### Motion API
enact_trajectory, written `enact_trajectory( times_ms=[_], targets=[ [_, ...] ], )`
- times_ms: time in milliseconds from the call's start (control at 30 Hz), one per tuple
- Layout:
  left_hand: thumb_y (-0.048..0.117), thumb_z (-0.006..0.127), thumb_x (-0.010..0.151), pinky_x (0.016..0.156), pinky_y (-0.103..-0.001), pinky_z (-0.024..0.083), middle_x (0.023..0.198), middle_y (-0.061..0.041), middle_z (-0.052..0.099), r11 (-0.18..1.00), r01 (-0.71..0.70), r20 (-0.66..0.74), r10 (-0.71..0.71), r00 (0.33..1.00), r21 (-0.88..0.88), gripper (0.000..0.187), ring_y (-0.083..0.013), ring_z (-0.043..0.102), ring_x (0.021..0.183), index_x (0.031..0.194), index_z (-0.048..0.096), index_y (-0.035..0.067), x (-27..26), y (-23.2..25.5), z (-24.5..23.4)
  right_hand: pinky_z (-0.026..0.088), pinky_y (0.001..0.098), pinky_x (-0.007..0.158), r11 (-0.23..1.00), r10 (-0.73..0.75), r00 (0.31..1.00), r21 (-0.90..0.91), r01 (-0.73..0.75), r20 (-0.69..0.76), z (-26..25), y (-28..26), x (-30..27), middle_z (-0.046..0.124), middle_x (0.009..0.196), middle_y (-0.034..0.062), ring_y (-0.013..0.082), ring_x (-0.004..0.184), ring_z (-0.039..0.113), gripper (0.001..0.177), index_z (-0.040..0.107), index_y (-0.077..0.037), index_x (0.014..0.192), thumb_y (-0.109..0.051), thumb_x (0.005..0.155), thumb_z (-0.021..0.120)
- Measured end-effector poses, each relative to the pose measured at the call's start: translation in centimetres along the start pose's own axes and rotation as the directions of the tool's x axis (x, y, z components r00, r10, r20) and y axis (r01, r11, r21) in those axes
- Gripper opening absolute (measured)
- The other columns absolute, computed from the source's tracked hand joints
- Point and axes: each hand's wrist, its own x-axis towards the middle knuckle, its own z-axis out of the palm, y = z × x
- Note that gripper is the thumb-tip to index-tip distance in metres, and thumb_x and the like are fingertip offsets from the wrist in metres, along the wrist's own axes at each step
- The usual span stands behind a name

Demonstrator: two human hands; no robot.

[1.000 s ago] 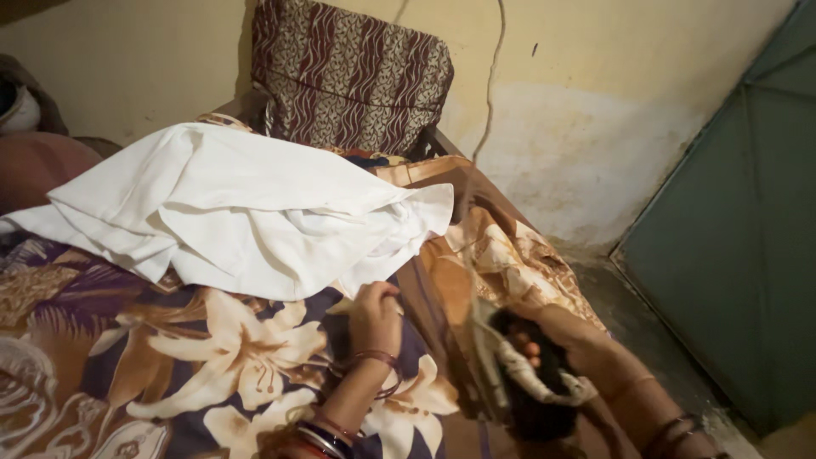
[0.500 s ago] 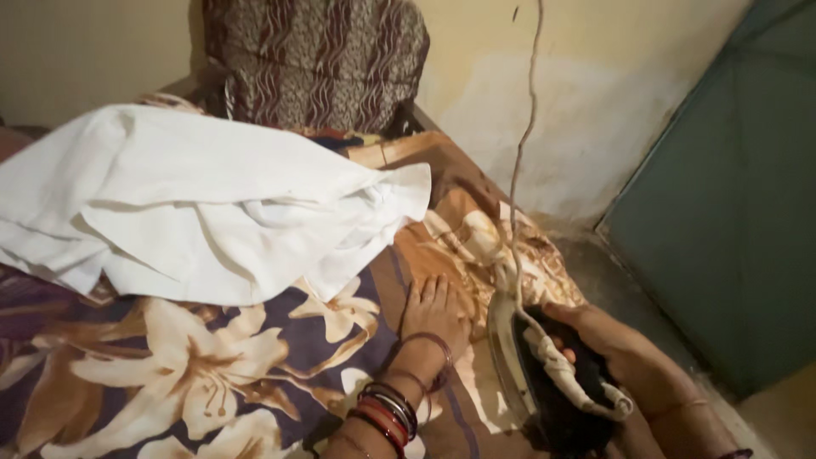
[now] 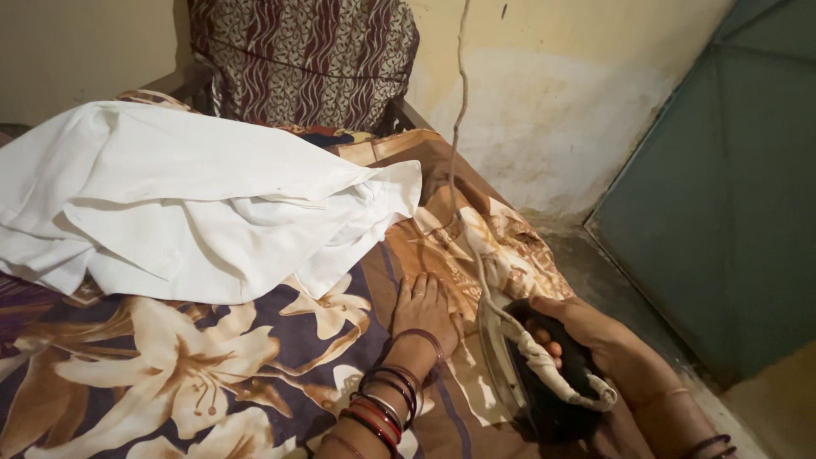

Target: The person irons a white shirt on a bed using a handheld electric iron. They plug the iron into a wall socket, then smooth and press the shirt, adjusting its position and flipping it to iron different sections.

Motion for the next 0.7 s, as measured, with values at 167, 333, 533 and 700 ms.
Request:
enact_trajectory(
  times_ms=[167,333,533,700],
  targets=[
    [0.040,0.040,0.104,0.126,-0.044,0.020,0.159,-0.019,0.042,0.939,0.017,-0.187,-0.085,0.979,-0.342,0.064,-0.0311,0.035,0.150,0.152,0.040,-0.001,1.2,-1.7,1.1,0.035,0.0313,0.031,0.998,0.055,0.998,-0.002,-0.055,-0.022,0.7,-0.1,-0.2,0.049,0.051,0.0061,0.0155,0.034,0.040,0.036,0.055,-0.004,0.074,-0.027,0.102,0.055],
    [0.047,0.044,0.099,0.121,-0.034,0.026,0.163,-0.014,0.034,0.108,0.057,0.018,-0.338,0.941,-0.992,0.075,-0.0252,0.034,0.150,0.159,0.027,0.005,-0.3,-5.1,1.2,0.036,0.0268,0.033,0.986,0.050,0.992,-0.167,-0.030,0.117,2.7,-1.0,0.1,0.055,0.054,0.0047,0.0127,0.035,0.043,0.038,0.063,-0.002,0.077,-0.030,0.102,0.057],
    [0.048,0.049,0.098,0.120,-0.034,0.024,0.158,-0.009,0.044,-0.294,-0.104,0.011,-0.364,0.931,-0.950,0.072,-0.0211,0.036,0.149,0.154,0.038,0.005,1.1,-8.2,4.7,0.035,0.0257,0.034,0.978,0.000,0.986,-0.206,0.034,0.165,6.4,-2.1,2.0,0.055,0.054,0.0034,0.0118,0.036,0.043,0.033,0.063,-0.005,0.078,-0.028,0.102,0.060],
    [0.046,0.049,0.099,0.115,-0.034,0.033,0.145,-0.013,0.058,-0.079,-0.251,-0.183,-0.481,0.857,-0.965,0.064,-0.0231,0.050,0.135,0.143,0.055,0.000,0.9,-8.3,3.9,0.037,0.0266,0.035,0.979,-0.044,0.975,-0.185,0.085,0.217,9.0,-3.3,4.8,0.056,0.056,0.0037,0.0127,0.037,0.045,0.025,0.066,-0.007,0.088,-0.026,0.099,0.055]
  ],
)
